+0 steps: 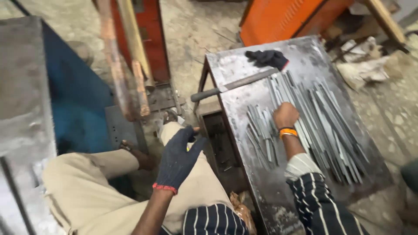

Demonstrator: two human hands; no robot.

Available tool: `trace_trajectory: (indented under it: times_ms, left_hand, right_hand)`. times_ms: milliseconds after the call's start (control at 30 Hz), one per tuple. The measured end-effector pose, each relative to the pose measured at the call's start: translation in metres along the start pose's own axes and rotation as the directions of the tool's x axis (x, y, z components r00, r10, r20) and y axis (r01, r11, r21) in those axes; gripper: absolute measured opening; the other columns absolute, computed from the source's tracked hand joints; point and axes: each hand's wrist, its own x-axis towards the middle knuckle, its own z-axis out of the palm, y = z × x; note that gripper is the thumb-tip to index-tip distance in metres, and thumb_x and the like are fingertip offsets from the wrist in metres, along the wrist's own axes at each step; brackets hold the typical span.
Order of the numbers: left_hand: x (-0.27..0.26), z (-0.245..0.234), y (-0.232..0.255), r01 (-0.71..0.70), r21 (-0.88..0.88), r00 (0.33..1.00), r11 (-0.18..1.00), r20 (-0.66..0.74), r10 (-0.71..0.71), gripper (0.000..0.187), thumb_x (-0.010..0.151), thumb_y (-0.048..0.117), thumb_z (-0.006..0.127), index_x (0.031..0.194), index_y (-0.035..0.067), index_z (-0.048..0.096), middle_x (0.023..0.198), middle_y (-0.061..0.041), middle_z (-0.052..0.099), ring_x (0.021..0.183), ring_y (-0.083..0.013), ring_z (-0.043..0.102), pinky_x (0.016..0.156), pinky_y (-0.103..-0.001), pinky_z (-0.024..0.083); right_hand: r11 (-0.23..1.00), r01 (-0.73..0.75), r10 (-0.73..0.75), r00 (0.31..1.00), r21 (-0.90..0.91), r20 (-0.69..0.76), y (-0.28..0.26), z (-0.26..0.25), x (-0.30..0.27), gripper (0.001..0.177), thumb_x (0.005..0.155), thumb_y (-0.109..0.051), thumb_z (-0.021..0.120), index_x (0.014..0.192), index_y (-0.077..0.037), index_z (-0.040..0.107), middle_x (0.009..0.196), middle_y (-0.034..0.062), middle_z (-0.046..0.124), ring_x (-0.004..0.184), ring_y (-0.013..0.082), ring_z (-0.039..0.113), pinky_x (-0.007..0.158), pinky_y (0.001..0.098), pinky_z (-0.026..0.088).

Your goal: Using a spot welder to assemble metal rods and plates into rectangular frames.

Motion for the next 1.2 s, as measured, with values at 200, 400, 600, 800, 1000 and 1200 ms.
trace_trajectory:
  times_ms: [200, 400, 600, 800, 1000, 1200]
  left_hand:
    - [-0.001, -0.008, -0.003, 0.201, -0.088, 0.979, 0.976, 0.05, -0.197, 0.035, 0.089, 0.025, 0.074, 0.113, 0.001, 0.072, 0.094, -0.014, 0.076, 0.086, -0.0213, 0.075, 0.078, -0.034, 0.057]
    - [0.0, -0.006, 0.001, 0.285, -0.178, 0.956, 0.942, 0.118, -0.267, 0.034, 0.09, 0.025, 0.072, 0.115, 0.001, 0.073, 0.101, -0.013, 0.079, 0.093, -0.0182, 0.077, 0.083, -0.031, 0.058]
    - [0.021, 0.024, -0.005, 0.336, -0.314, 0.939, 0.888, 0.187, -0.289, 0.039, 0.094, 0.027, 0.07, 0.122, -0.001, 0.07, 0.104, -0.011, 0.078, 0.096, -0.0159, 0.073, 0.086, -0.03, 0.056]
    - [0.036, 0.069, -0.012, 0.323, -0.68, 0.939, 0.658, 0.142, -0.315, 0.042, 0.104, 0.027, 0.061, 0.133, -0.002, 0.063, 0.101, -0.008, 0.073, 0.089, -0.0133, 0.067, 0.078, -0.029, 0.053]
    - [0.038, 0.007, 0.025, 0.193, -0.278, 0.981, 0.941, 0.042, -0.189, 0.033, 0.102, 0.023, 0.058, 0.129, 0.006, 0.063, 0.085, -0.012, 0.074, 0.069, -0.0241, 0.07, 0.062, -0.039, 0.052]
    - [0.012, -0.024, 0.007, -0.125, 0.161, 0.992, 0.979, 0.022, 0.123, 0.027, 0.099, 0.022, 0.065, 0.118, 0.005, 0.069, 0.096, -0.018, 0.073, 0.086, -0.0383, 0.071, 0.072, -0.046, 0.054]
  right_hand:
    - [0.994, -0.056, 0.057, 0.998, 0.099, -0.003, -0.01, -0.024, -0.012, 0.018, 0.077, -0.022, 0.084, 0.086, -0.007, 0.08, 0.091, 0.0209, 0.075, 0.088, 0.043, 0.072, 0.077, 0.0545, 0.055]
    - [0.989, -0.087, 0.097, 0.992, 0.116, -0.083, 0.002, -0.025, -0.012, 0.016, 0.086, -0.02, 0.083, 0.086, -0.005, 0.078, 0.089, 0.023, 0.074, 0.084, 0.0437, 0.071, 0.075, 0.0531, 0.055]
    - [0.673, -0.037, 0.064, 0.998, 0.739, -0.008, -0.066, -0.134, -0.082, 0.01, 0.097, -0.013, 0.07, 0.097, -0.004, 0.065, 0.088, 0.0104, 0.072, 0.078, 0.0248, 0.071, 0.065, 0.0403, 0.056]
    - [0.275, 0.013, -0.449, 0.886, 0.961, 0.116, -0.156, -0.176, -0.183, 0.011, 0.101, -0.015, 0.065, 0.1, -0.004, 0.063, 0.083, 0.0046, 0.068, 0.073, 0.0116, 0.063, 0.064, 0.0282, 0.052]
    - [0.614, 0.032, -0.144, 0.987, 0.788, 0.072, -0.129, -0.109, -0.106, 0.019, 0.097, -0.022, 0.071, 0.089, -0.004, 0.073, 0.08, 0.0108, 0.073, 0.074, 0.0239, 0.068, 0.068, 0.0396, 0.054]
    - [0.913, 0.071, -0.047, 0.996, 0.401, -0.071, -0.096, -0.033, -0.061, 0.021, 0.078, -0.026, 0.085, 0.081, -0.007, 0.077, 0.083, 0.0148, 0.074, 0.077, 0.0366, 0.071, 0.068, 0.0481, 0.054]
